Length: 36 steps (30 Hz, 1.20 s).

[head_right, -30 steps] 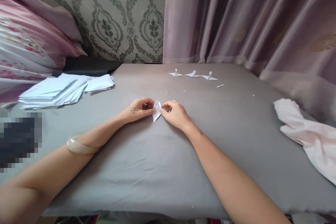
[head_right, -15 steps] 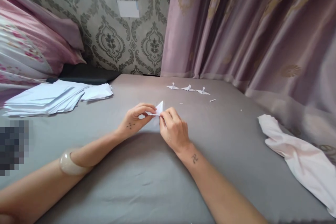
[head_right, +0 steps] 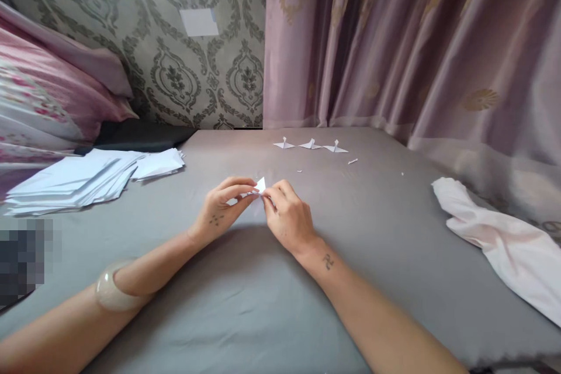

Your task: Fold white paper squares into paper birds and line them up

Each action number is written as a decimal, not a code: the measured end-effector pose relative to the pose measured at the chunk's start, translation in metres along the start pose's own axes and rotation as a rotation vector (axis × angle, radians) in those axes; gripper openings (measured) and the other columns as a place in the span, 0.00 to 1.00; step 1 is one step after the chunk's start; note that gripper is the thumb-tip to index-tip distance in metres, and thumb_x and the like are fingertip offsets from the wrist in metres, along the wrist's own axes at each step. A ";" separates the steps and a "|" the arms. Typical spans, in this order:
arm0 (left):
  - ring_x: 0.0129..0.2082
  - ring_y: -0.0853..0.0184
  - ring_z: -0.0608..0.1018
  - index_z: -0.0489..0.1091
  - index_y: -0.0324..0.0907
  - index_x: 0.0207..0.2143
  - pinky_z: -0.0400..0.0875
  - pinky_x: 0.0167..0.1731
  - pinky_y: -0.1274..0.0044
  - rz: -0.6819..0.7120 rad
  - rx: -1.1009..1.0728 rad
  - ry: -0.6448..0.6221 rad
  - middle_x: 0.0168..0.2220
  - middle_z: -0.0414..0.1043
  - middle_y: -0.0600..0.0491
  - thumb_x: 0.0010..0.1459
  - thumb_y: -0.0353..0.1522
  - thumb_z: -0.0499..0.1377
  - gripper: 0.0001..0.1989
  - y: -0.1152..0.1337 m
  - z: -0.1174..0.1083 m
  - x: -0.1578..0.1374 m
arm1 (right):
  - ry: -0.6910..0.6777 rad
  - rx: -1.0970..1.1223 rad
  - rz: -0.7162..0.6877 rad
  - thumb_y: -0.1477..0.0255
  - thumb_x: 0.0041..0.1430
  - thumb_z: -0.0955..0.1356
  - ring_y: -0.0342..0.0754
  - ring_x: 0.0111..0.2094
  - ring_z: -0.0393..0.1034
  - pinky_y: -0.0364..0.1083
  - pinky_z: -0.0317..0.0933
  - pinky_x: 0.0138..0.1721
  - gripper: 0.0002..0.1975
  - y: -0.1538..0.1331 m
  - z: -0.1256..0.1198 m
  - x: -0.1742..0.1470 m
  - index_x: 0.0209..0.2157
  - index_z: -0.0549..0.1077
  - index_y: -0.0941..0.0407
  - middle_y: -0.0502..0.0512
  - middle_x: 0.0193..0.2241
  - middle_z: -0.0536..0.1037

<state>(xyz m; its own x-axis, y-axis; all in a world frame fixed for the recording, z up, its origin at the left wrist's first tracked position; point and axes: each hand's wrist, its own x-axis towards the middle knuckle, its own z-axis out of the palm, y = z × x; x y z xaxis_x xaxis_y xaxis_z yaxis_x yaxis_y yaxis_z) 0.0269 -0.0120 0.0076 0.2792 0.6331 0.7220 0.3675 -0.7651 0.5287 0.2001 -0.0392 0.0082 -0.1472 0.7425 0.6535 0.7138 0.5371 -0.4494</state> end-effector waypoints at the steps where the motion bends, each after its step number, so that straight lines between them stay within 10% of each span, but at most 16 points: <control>1: 0.37 0.67 0.74 0.75 0.43 0.34 0.71 0.34 0.76 -0.032 0.056 -0.021 0.39 0.76 0.50 0.58 0.31 0.60 0.04 -0.002 0.000 0.000 | -0.066 0.037 0.059 0.74 0.60 0.66 0.41 0.27 0.67 0.41 0.60 0.30 0.06 0.003 0.001 0.001 0.33 0.75 0.53 0.51 0.32 0.73; 7: 0.38 0.64 0.70 0.76 0.43 0.31 0.66 0.41 0.73 -0.317 0.090 -0.225 0.33 0.76 0.54 0.54 0.34 0.63 0.04 -0.020 0.001 -0.001 | -0.317 0.110 0.255 0.72 0.57 0.67 0.42 0.27 0.66 0.43 0.59 0.32 0.05 0.019 0.012 0.006 0.29 0.75 0.53 0.50 0.31 0.73; 14: 0.23 0.74 0.65 0.72 0.38 0.24 0.57 0.24 0.81 -0.509 -0.097 -0.383 0.21 0.64 0.58 0.54 0.36 0.61 0.10 -0.031 0.006 -0.003 | -0.361 0.066 0.289 0.73 0.55 0.67 0.42 0.29 0.67 0.44 0.59 0.34 0.04 0.021 0.018 0.004 0.33 0.73 0.54 0.51 0.34 0.74; 36: 0.25 0.72 0.67 0.75 0.38 0.27 0.59 0.26 0.81 -0.453 -0.055 -0.374 0.24 0.68 0.56 0.56 0.36 0.58 0.11 -0.020 0.002 0.000 | -0.218 0.236 0.228 0.74 0.54 0.65 0.43 0.29 0.69 0.43 0.62 0.31 0.05 0.008 0.020 0.005 0.31 0.74 0.54 0.50 0.31 0.77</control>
<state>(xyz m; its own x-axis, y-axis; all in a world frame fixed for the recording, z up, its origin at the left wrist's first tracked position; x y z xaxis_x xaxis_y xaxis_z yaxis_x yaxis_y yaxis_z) 0.0210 0.0033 -0.0037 0.4025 0.8890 0.2182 0.4796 -0.4078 0.7770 0.1916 -0.0233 -0.0043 -0.1632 0.9071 0.3879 0.5718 0.4074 -0.7121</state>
